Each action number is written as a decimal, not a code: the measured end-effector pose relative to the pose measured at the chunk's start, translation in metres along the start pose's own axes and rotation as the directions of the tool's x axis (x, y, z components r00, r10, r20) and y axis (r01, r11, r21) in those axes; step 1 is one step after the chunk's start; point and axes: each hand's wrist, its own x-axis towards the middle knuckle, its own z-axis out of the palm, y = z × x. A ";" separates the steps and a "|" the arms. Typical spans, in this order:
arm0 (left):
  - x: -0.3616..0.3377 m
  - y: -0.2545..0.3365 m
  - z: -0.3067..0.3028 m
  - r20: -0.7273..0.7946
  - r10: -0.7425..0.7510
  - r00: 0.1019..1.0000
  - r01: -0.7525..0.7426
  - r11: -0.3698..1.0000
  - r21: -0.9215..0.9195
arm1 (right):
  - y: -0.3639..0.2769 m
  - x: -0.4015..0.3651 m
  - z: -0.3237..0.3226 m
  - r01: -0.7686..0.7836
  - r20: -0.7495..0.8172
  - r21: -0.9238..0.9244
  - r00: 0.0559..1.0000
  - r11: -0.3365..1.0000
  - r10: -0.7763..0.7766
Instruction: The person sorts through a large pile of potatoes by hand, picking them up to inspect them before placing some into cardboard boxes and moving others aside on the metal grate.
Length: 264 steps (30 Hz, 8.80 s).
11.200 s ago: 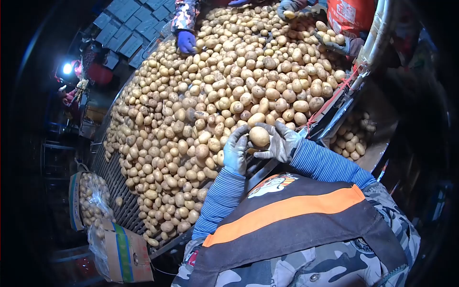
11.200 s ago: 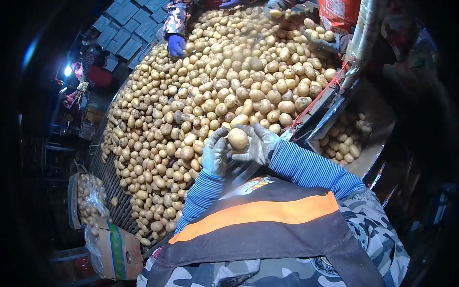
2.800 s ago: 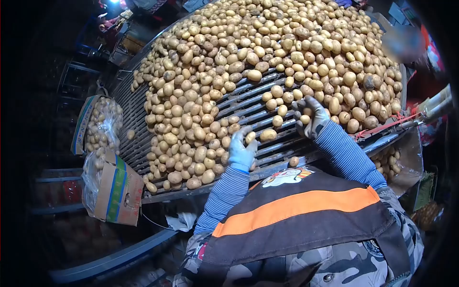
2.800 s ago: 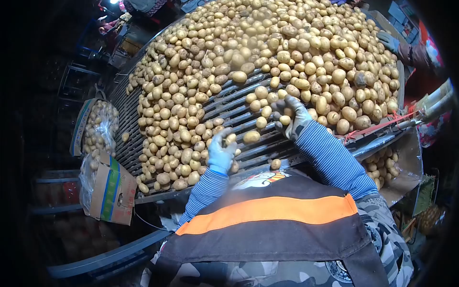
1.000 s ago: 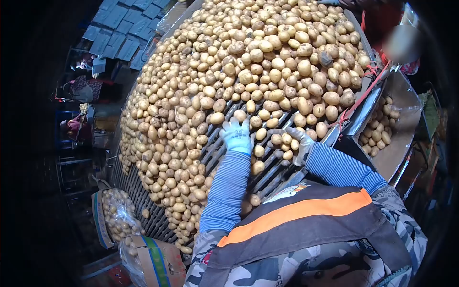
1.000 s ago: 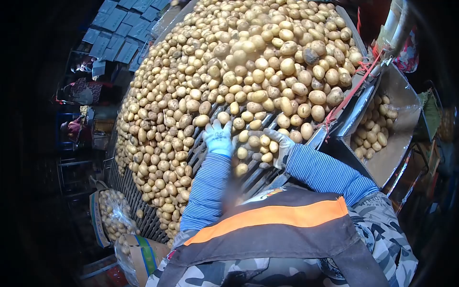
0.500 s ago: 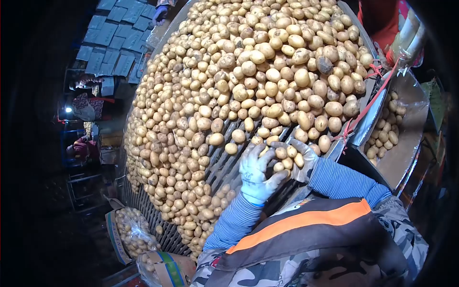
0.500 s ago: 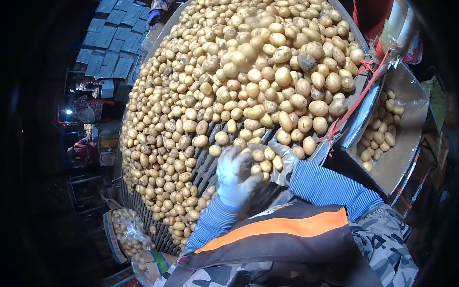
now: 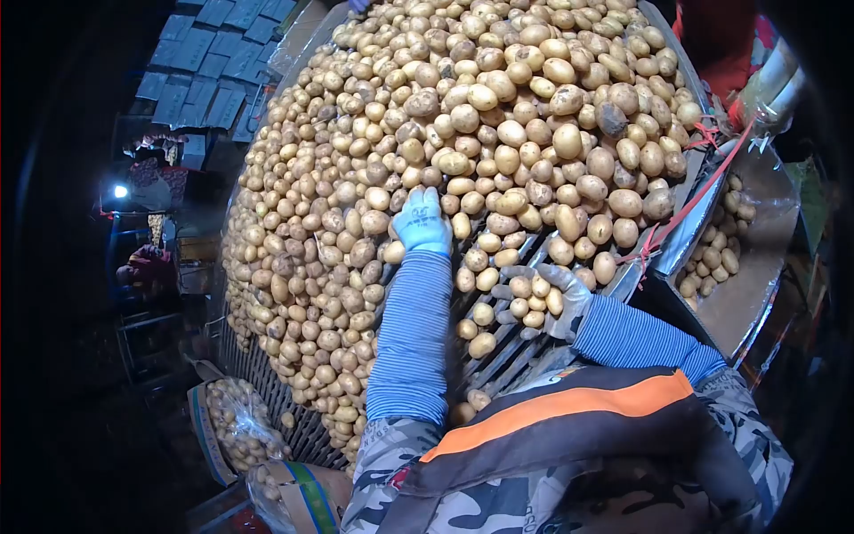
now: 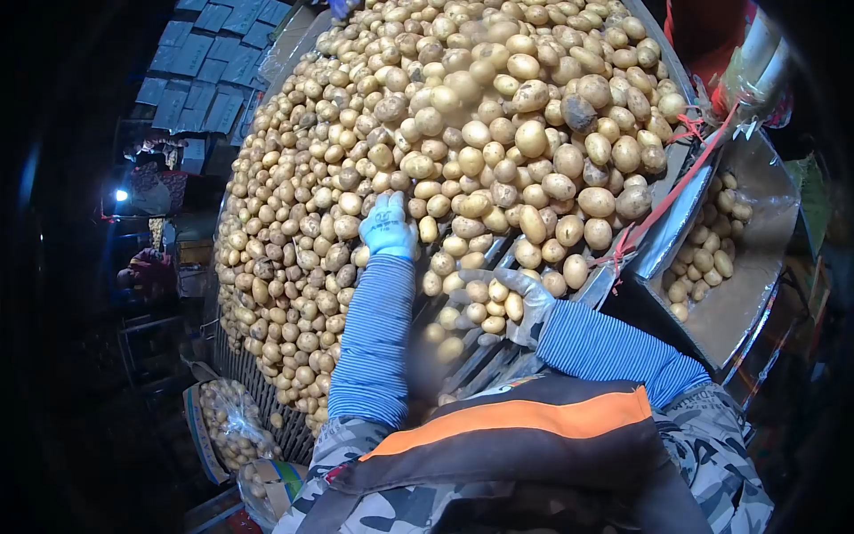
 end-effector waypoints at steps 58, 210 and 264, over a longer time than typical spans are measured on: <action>-0.078 -0.002 -0.076 -0.352 0.201 0.914 -0.404 0.525 -0.749 | -0.010 -0.003 0.041 0.127 0.010 -0.007 0.992 0.992 -0.127; -0.267 -0.046 -0.058 0.042 -0.700 0.713 0.686 0.684 -0.248 | -0.177 -0.120 0.121 0.062 0.429 -0.805 0.748 -0.590 -0.507; -0.352 -0.069 -0.060 0.110 -0.744 0.659 0.697 0.549 -0.462 | 0.091 0.081 0.087 0.254 0.298 0.013 0.922 -0.967 0.246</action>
